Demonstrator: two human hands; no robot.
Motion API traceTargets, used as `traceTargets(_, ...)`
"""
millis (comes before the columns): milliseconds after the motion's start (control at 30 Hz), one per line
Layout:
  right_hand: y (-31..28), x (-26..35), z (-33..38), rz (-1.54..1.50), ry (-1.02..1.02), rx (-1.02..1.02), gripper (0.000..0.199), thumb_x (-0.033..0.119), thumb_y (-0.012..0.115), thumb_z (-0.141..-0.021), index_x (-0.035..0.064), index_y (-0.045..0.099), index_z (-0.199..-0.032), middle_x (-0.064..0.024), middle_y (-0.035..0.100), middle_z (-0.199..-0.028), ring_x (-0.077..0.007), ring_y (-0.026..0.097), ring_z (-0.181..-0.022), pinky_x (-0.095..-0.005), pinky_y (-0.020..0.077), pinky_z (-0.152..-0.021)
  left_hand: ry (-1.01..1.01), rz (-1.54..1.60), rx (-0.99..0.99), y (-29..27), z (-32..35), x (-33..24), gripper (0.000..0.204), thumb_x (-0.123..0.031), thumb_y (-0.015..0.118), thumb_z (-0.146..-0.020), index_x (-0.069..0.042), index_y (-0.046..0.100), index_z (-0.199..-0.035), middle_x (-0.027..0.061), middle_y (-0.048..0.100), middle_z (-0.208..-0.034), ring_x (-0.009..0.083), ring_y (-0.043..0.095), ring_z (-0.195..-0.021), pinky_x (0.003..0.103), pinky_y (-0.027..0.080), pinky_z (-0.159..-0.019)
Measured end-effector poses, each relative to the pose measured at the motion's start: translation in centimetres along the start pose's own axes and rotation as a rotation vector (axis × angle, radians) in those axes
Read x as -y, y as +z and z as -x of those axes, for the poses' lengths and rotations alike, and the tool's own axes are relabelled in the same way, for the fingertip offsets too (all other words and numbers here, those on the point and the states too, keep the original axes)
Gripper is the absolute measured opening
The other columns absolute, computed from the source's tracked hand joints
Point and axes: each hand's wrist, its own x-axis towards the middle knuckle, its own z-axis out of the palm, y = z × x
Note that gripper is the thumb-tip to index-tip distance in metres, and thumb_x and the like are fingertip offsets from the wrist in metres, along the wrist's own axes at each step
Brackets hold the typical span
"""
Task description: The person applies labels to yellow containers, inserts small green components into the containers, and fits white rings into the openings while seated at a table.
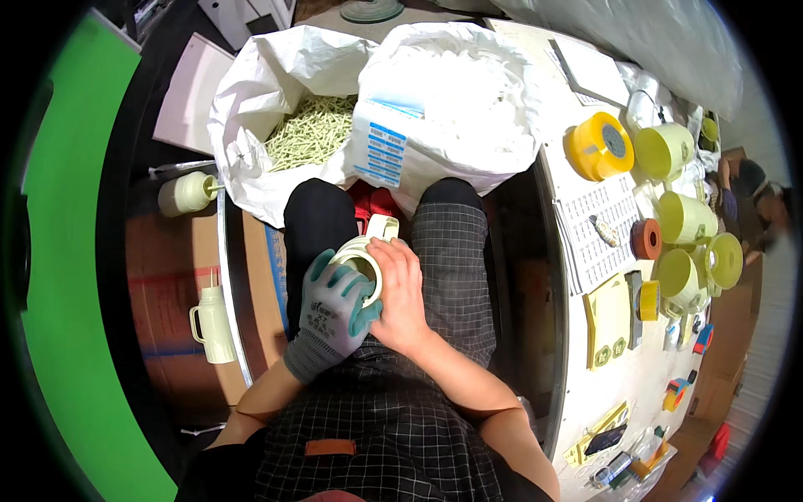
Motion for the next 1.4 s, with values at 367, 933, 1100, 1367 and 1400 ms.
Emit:
traceTargets(367, 4.2, 2.5, -14.9, -0.145, -0.298, -0.09, 0.085, 0.015, 0.09, -0.075, 0.0226, 0.054, -0.152, -0.0279, 0.036, -0.158, -0.0532, 0.035, -0.146, -0.0584, 0.0324, -0.123, -0.133, -0.213, -0.837, -4.5, -4.6, 7.3, 0.102, -0.034, 0.093, -0.08, 0.006, 0.04, -0.157, 0.0282, 0.05, -0.151, 0.05, 0.05, -0.137, 0.063, 0.043, -0.111)
traceTargets(933, -11.3, -11.6, -16.7, 0.601, 0.33, -0.267, 0.024, 0.03, 0.083, -0.088, 0.0076, 0.081, -0.096, -0.0083, 0.075, -0.105, -0.0317, 0.068, -0.105, -0.0407, 0.0574, -0.089, 0.069, 0.42, -0.284, -0.5, -1.8, -1.0, 0.092, -0.037, 0.096, -0.072, 0.0, 0.054, -0.145, 0.0203, 0.061, -0.14, 0.0413, 0.061, -0.129, 0.058, 0.046, -0.115)
traceTargets(1100, -10.5, -14.3, -18.3, 0.797, 0.317, -0.192, 0.025, 0.034, 0.083, -0.086, 0.0102, 0.083, -0.092, -0.0078, 0.076, -0.105, -0.0316, 0.068, -0.106, -0.0441, 0.0579, -0.089, 0.087, 0.336, -0.2, 0.9, -1.7, -0.6, 0.096, -0.046, 0.095, -0.073, -0.003, 0.053, -0.148, 0.0189, 0.057, -0.147, 0.043, 0.057, -0.134, 0.059, 0.046, -0.113)
traceTargets(1367, -11.2, -14.3, -18.2, 0.727, 0.346, -0.061, 0.019, 0.029, 0.08, -0.091, 0.0096, 0.081, -0.092, -0.0101, 0.078, -0.098, -0.0344, 0.073, -0.095, -0.0463, 0.0589, -0.082, 0.059, 0.241, -0.153, 0.7, -2.5, 0.5, 0.094, -0.051, 0.09, -0.08, -0.004, 0.052, -0.152, 0.015, 0.048, -0.153, 0.038, 0.046, -0.139, 0.056, 0.039, -0.119)
traceTargets(1400, -11.5, -14.2, -17.8, 0.694, 0.372, -0.035, 0.019, 0.028, 0.08, -0.092, 0.0091, 0.08, -0.092, -0.0103, 0.078, -0.095, -0.0345, 0.074, -0.094, -0.0463, 0.0587, -0.081, 0.054, 0.258, -0.155, 0.7, -2.6, 0.6, 0.095, -0.052, 0.09, -0.079, -0.005, 0.052, -0.152, 0.0149, 0.048, -0.153, 0.0378, 0.047, -0.138, 0.055, 0.039, -0.118)
